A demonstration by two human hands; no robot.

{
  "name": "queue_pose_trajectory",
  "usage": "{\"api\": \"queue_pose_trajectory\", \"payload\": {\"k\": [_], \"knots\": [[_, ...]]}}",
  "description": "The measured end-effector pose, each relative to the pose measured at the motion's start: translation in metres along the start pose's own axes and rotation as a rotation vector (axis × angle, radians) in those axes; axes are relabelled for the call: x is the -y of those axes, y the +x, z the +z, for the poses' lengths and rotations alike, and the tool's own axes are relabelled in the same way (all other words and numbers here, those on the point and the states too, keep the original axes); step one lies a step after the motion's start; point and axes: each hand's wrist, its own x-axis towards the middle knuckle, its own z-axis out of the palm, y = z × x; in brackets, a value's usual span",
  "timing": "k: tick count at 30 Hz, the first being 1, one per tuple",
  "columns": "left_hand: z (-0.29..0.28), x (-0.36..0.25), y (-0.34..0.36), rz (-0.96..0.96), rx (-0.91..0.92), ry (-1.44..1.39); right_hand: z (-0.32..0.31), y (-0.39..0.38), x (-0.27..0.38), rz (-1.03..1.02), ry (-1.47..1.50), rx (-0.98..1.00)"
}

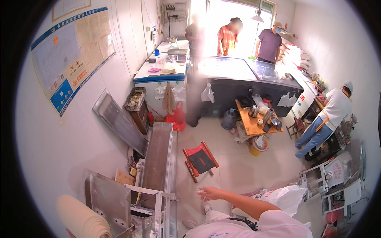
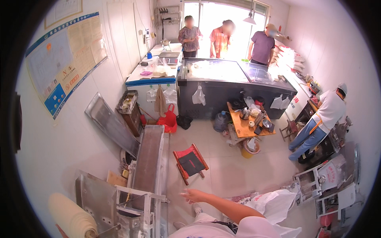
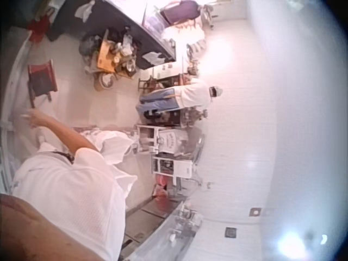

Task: The person operates a noodle-making machine by adjusting the thickness rollers with hand wheels and feeding a large roll of dough onto the intake conveyor.

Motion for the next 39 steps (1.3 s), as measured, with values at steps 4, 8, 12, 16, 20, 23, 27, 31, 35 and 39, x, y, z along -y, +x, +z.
{"api": "queue_pose_trajectory", "payload": {"k": [4, 8, 12, 16, 20, 23, 27, 31, 35, 39], "knots": [[-0.010, 0.005, 0.004, -0.003, -0.013, 0.011, 0.000, -0.003, -0.035, 0.069, -0.038, -0.072], [-0.022, 0.004, 0.005, 0.002, -0.030, 0.025, 0.003, -0.007, -0.046, 0.062, -0.061, -0.081], [-0.030, 0.003, 0.008, 0.010, -0.040, 0.045, 0.012, -0.008, -0.050, 0.034, -0.016, -0.124], [-0.042, 0.002, 0.009, 0.019, -0.052, 0.062, 0.021, -0.001, -0.049, 0.035, -0.004, -0.112], [-0.057, 0.001, 0.009, 0.034, -0.068, 0.080, 0.030, 0.008, -0.052, 0.020, -0.028, -0.093], [-0.071, 0.004, 0.005, 0.042, -0.080, 0.091, 0.033, 0.015, -0.053, 0.010, -0.060, -0.057], [-0.088, 0.011, 0.003, 0.051, -0.085, 0.127, 0.033, 0.017, -0.044, -0.029, -0.062, -0.068], [-0.139, 0.010, -0.001, 0.135, -0.110, 0.181, 0.038, 0.034, 0.003, -0.098, -0.088, -0.019], [-0.197, 0.005, -0.013, 0.184, -0.068, 0.138, 0.060, 0.074, 0.048, -0.282, -0.044, 0.114], [-0.152, -0.013, -0.031, 0.223, -0.004, 0.307, 0.092, 0.054, 0.154, -0.556, -0.108, 0.293]]}}
